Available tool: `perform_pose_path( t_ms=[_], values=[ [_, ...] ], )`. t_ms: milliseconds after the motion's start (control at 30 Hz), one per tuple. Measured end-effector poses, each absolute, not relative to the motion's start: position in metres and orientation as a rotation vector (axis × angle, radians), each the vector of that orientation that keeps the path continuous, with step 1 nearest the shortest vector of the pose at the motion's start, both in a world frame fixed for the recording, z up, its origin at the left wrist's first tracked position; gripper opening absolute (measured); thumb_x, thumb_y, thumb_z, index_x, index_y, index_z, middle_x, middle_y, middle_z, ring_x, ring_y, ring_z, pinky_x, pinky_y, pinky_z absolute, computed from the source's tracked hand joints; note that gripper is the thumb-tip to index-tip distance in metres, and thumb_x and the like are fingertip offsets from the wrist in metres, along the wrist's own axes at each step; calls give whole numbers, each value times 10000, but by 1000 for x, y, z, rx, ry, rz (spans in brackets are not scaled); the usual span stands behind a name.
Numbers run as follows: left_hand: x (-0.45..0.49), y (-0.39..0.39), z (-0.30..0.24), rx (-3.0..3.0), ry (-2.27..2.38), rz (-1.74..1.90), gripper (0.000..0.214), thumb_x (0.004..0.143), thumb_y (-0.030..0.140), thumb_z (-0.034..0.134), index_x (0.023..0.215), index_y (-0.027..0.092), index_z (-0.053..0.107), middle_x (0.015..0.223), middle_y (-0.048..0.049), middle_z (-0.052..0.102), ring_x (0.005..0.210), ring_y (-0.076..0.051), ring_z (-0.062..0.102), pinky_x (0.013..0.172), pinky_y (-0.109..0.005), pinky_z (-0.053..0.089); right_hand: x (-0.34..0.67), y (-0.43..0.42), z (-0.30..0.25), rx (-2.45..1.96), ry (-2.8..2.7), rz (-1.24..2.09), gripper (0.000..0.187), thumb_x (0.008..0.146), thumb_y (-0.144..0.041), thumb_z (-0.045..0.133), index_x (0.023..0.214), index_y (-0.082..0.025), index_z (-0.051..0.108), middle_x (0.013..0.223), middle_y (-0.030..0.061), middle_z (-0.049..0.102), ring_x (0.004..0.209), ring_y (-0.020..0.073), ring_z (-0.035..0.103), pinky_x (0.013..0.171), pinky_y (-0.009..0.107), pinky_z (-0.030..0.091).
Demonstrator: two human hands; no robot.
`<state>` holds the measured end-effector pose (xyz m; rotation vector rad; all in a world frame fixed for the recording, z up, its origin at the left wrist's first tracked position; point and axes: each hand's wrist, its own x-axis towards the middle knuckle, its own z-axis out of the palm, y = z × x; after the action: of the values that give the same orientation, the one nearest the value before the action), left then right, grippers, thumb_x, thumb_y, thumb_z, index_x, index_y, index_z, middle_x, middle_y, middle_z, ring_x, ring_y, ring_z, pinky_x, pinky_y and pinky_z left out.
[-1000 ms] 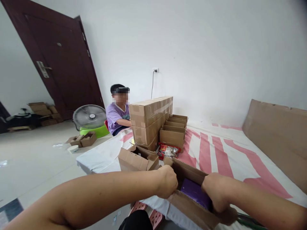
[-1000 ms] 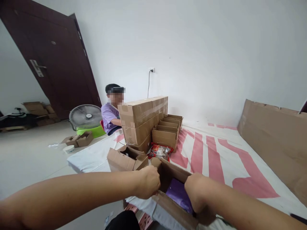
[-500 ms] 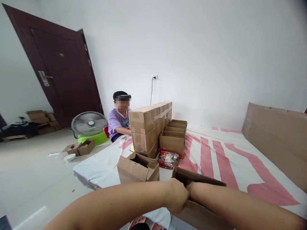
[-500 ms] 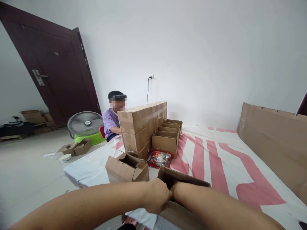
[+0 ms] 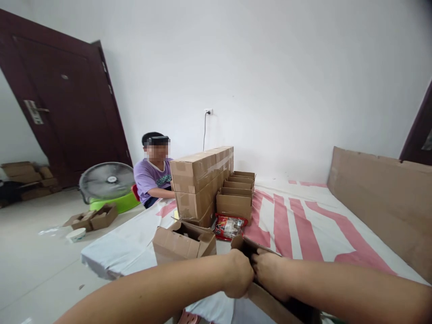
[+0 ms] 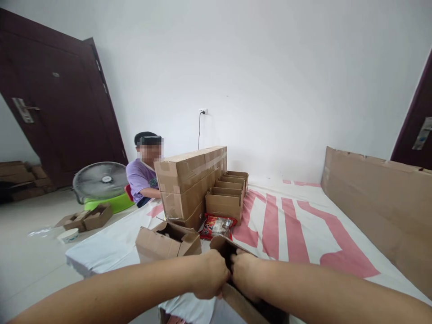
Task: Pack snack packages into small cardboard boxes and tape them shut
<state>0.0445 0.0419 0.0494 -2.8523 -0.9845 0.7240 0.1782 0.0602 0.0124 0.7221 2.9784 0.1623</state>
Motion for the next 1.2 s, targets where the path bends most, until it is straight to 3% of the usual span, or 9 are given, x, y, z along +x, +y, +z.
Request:
perform_pose_path(
  t_ms=[67,167,267,433,533,667,833,1067,1200],
  values=[
    [31,49,56,-2854,-1023,660,227,753,248,680,907,107,770,844,-220,762,838,-370,725,716,-429,553,188,60,28,625,2930,330,116,740,-182,716,852,-163,693,897,121,709,947,266,609,966,418,430],
    [8,63,62,-2854,-1155,574,149,718,228,699,822,146,769,813,-202,764,822,-361,727,707,-423,556,207,62,56,633,2907,504,290,629,-109,695,916,-128,656,879,136,693,869,272,602,872,409,440],
    [-11,74,58,-2859,-1338,466,91,646,205,743,721,156,754,749,-182,758,781,-370,721,698,-440,550,228,69,73,1037,3023,287,399,578,-177,729,958,-144,614,939,123,679,834,260,612,769,372,457],
    [-22,84,54,-2965,-1581,193,204,528,221,801,717,177,741,678,-114,737,700,-353,704,665,-427,539,243,102,76,2029,3120,-1128,575,463,-401,874,940,-203,621,915,56,720,854,274,648,756,380,505],
    [-19,102,69,-3094,-1681,-70,391,384,429,879,651,195,715,605,-69,707,616,-325,681,610,-398,533,238,129,79,2099,3102,-1672,565,578,-486,819,1029,-215,613,1001,52,734,925,262,669,805,390,534],
    [-11,148,96,-3059,-1774,-863,556,570,585,778,980,220,692,887,-65,750,891,-289,691,801,-350,522,224,161,91,2149,3137,-1916,546,671,-556,735,1066,-203,603,1075,72,723,946,251,681,794,384,559],
    [-1,197,104,-2851,-1795,-1693,811,658,603,729,1266,125,484,1190,-173,654,1091,-295,629,891,-372,501,209,194,98,2183,3135,-2059,506,608,-492,799,981,-191,637,974,61,741,899,246,683,774,382,562],
    [-2,202,89,-3020,-1569,-2023,677,495,559,852,939,95,638,900,-121,723,854,-271,684,848,-418,522,190,198,84,2128,3126,-2082,524,523,-401,872,943,-184,646,910,55,743,904,253,686,842,420,551],
    [3,195,88,-2970,-1525,-2107,660,540,517,851,1010,116,620,946,-96,708,913,-258,660,909,-439,487,190,180,79,2123,3165,-2137,751,472,-381,894,1116,-184,558,1068,55,708,1034,243,643,944,426,512]
  ],
)
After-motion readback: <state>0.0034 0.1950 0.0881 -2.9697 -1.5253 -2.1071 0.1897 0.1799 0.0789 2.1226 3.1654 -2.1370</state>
